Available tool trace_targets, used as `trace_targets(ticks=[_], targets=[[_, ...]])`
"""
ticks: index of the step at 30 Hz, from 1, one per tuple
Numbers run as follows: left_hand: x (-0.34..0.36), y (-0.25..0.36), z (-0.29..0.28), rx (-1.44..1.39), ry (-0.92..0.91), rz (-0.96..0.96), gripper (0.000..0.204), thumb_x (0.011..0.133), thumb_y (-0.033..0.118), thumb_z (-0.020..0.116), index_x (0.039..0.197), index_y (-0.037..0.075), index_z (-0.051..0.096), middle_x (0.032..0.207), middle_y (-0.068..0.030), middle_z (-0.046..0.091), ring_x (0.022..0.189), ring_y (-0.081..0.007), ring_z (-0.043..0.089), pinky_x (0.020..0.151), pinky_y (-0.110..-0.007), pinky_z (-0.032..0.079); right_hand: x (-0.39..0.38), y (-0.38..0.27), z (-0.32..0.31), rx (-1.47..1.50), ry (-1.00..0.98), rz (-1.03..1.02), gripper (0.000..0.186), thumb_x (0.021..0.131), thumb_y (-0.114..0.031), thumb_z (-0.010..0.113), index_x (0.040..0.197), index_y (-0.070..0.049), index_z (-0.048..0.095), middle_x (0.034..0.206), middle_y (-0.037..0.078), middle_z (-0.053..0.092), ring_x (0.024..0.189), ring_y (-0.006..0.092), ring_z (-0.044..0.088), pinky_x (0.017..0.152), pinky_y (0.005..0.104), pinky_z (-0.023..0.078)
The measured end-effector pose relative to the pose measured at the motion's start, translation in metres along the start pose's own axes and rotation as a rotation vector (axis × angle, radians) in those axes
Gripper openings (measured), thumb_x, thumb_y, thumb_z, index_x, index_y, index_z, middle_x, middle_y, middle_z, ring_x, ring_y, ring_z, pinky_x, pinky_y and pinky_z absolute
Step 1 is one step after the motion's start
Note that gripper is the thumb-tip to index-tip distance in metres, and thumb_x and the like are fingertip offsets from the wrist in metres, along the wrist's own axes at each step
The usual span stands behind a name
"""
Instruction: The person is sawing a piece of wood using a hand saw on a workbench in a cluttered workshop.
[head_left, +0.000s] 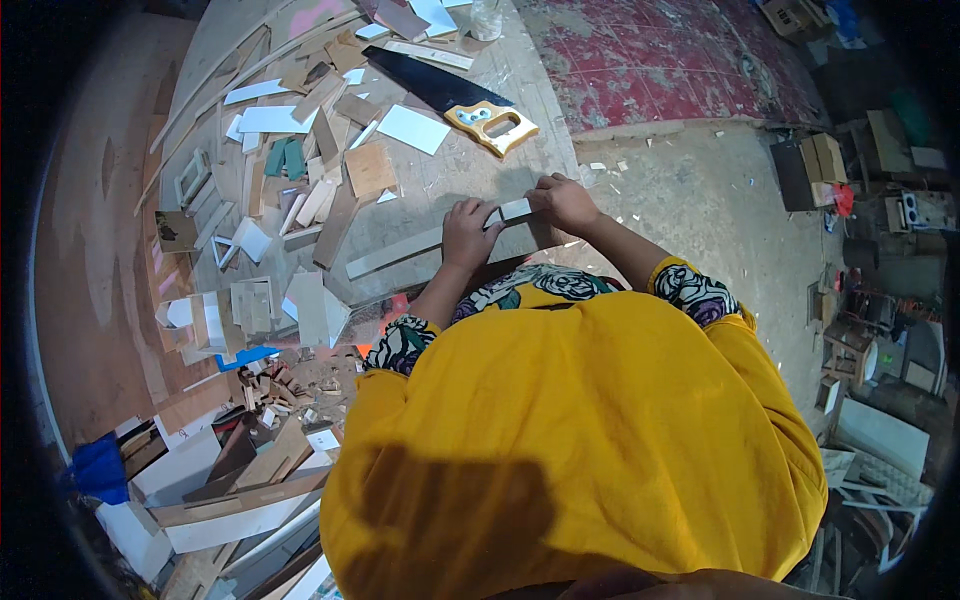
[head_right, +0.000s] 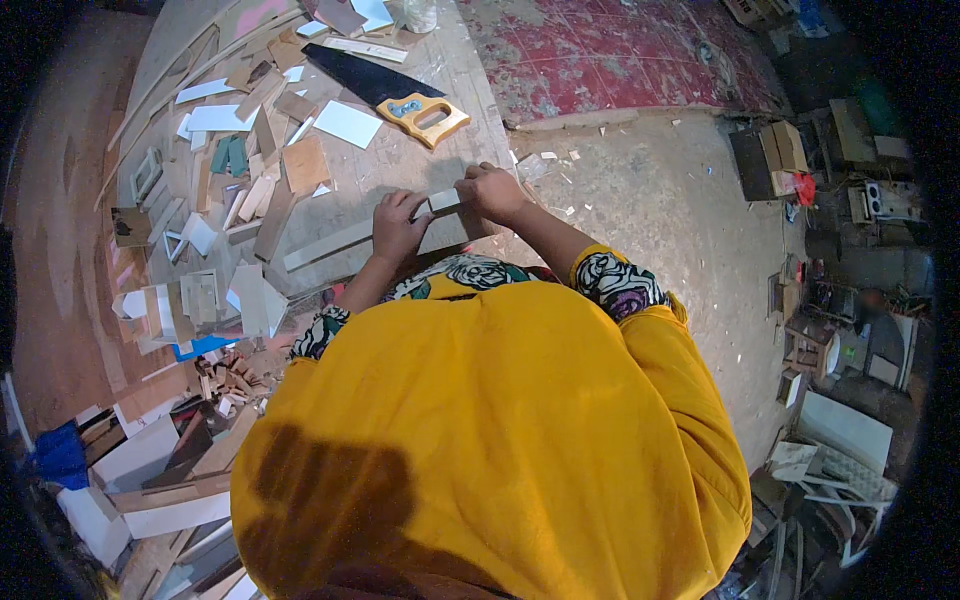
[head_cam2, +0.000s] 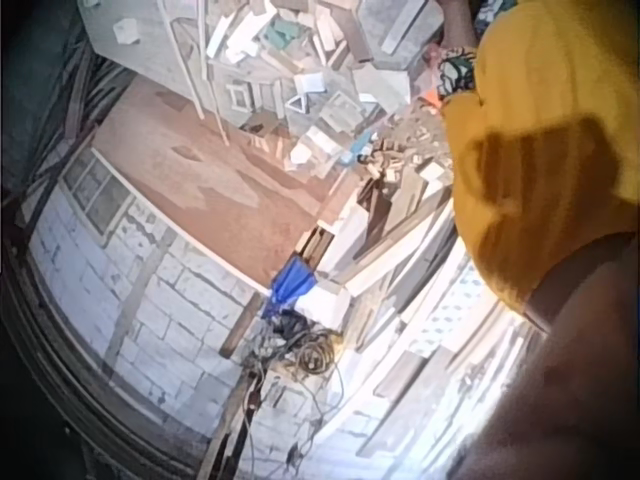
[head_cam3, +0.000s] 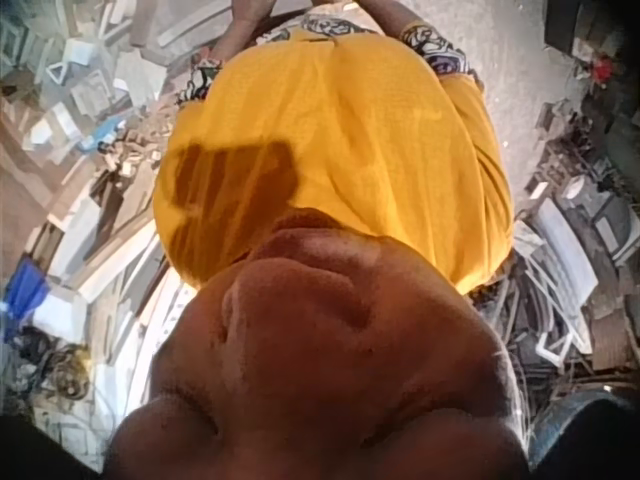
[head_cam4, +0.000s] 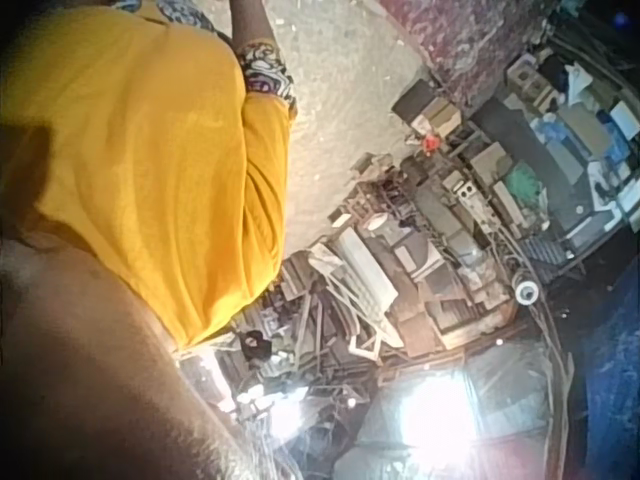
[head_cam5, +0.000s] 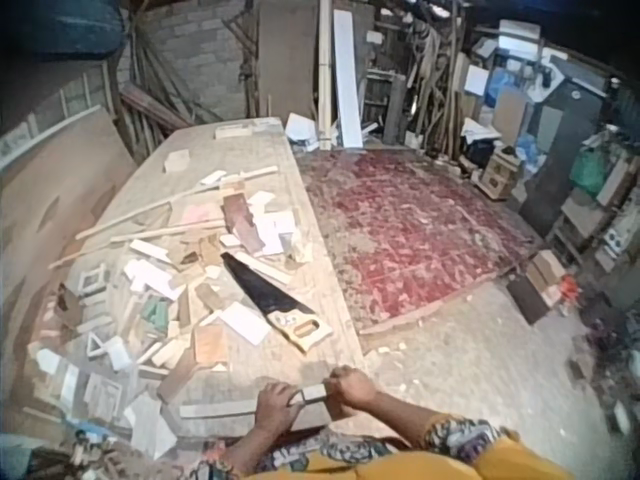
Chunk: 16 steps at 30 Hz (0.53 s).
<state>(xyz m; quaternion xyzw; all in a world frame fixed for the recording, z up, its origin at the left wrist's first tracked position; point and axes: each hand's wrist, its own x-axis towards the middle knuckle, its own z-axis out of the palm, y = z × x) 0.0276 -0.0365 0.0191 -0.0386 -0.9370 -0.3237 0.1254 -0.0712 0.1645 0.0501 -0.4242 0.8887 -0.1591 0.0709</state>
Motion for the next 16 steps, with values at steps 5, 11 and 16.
trace_targets(ticks=[5, 11, 16], targets=[[-0.001, 0.0, 0.0, 0.027, 0.022, 0.043, 0.035, 0.067, 0.022, 0.073, 0.099, 0.013, 0.064, 0.096, -0.0049, 0.059, 0.096, -0.0259, 0.053, 0.08, -0.039, 0.042, 0.001, 0.024, -0.005, 0.155, 0.047, -0.033, 0.023, 0.069, -0.018, 0.066, 0.092, -0.013, 0.066, 0.087, 0.01, 0.061, 0.082, 0.0298, 0.059, 0.069, 0.0397, 0.049], [-0.002, -0.002, 0.002, 0.044, -0.002, 0.039, 0.031, 0.068, 0.024, 0.071, 0.096, 0.014, 0.064, 0.093, -0.0047, 0.057, 0.093, -0.0256, 0.053, 0.077, -0.038, 0.042, 0.063, 0.021, -0.046, 0.086, -0.14, 0.154, 0.023, 0.069, -0.026, 0.069, 0.083, -0.009, 0.065, 0.079, 0.013, 0.064, 0.079, 0.0326, 0.062, 0.069, 0.0429, 0.049], [-0.003, -0.014, 0.007, 0.231, -0.063, 0.043, 0.039, 0.061, 0.024, 0.072, 0.097, 0.012, 0.064, 0.096, -0.0093, 0.055, 0.094, -0.0254, 0.052, 0.077, -0.041, 0.042, 0.119, -0.015, -0.055, 0.209, 0.008, 0.061, 0.052, 0.071, -0.034, 0.072, 0.115, -0.008, 0.061, 0.105, 0.021, 0.062, 0.09, 0.0296, 0.064, 0.077, 0.04, 0.049]])
